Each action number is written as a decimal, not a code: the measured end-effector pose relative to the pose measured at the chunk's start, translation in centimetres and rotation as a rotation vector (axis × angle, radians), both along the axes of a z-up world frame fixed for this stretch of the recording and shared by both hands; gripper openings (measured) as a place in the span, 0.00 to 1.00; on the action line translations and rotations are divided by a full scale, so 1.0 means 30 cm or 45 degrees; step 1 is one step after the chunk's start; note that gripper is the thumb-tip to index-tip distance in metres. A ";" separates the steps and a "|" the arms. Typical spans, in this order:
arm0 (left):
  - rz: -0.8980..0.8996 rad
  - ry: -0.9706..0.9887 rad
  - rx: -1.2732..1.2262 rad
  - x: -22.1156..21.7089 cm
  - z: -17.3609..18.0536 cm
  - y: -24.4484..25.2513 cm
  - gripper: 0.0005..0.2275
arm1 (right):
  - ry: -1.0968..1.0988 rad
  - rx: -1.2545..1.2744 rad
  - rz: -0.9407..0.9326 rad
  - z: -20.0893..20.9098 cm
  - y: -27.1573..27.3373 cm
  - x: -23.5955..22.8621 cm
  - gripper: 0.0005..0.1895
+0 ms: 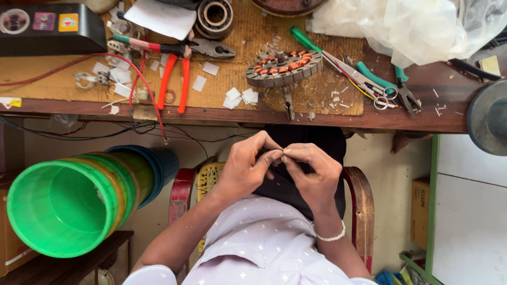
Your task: The person inserts small white insulating pieces into slots of a motor stator, using a screwdriver to press them in and scissors to trim excess material. The person repeats this process for multiple slots on the stator.
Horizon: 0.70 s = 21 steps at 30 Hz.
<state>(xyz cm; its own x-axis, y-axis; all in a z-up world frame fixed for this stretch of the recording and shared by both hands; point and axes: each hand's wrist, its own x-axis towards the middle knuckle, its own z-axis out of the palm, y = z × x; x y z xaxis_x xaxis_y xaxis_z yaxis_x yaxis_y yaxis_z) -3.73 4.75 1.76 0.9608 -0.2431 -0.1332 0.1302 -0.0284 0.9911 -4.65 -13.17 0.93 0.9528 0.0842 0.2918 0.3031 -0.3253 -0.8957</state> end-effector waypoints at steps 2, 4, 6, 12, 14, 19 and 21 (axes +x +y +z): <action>0.051 -0.251 0.190 0.000 0.002 0.009 0.03 | 0.249 0.149 -0.006 -0.012 0.002 0.002 0.07; 0.111 -0.633 0.357 0.006 0.002 0.005 0.04 | 0.490 0.336 0.015 -0.032 0.000 0.014 0.07; 0.100 -0.635 0.454 0.010 0.003 -0.004 0.04 | 0.530 0.347 -0.029 -0.058 0.011 0.012 0.06; 0.103 -0.504 0.318 0.040 0.011 -0.018 0.03 | 0.298 0.403 -0.114 -0.121 0.020 -0.013 0.06; 0.044 -0.467 0.278 0.061 0.022 -0.008 0.03 | 0.248 0.458 -0.067 -0.119 0.003 -0.006 0.07; -0.102 -0.571 0.411 0.085 0.049 0.018 0.05 | 0.450 0.582 -0.008 -0.123 -0.027 -0.004 0.07; -0.191 -0.574 0.359 0.084 0.057 0.029 0.08 | 0.578 0.803 0.013 -0.133 -0.033 0.002 0.08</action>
<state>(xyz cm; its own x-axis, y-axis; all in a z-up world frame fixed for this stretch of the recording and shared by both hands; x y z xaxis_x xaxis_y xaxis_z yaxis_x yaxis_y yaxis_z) -1.20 5.63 3.47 0.8953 -0.3961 0.2040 -0.3315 -0.2865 0.8989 -4.59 -14.17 -3.05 0.9905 0.0411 -0.1313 -0.1376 0.2882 -0.9476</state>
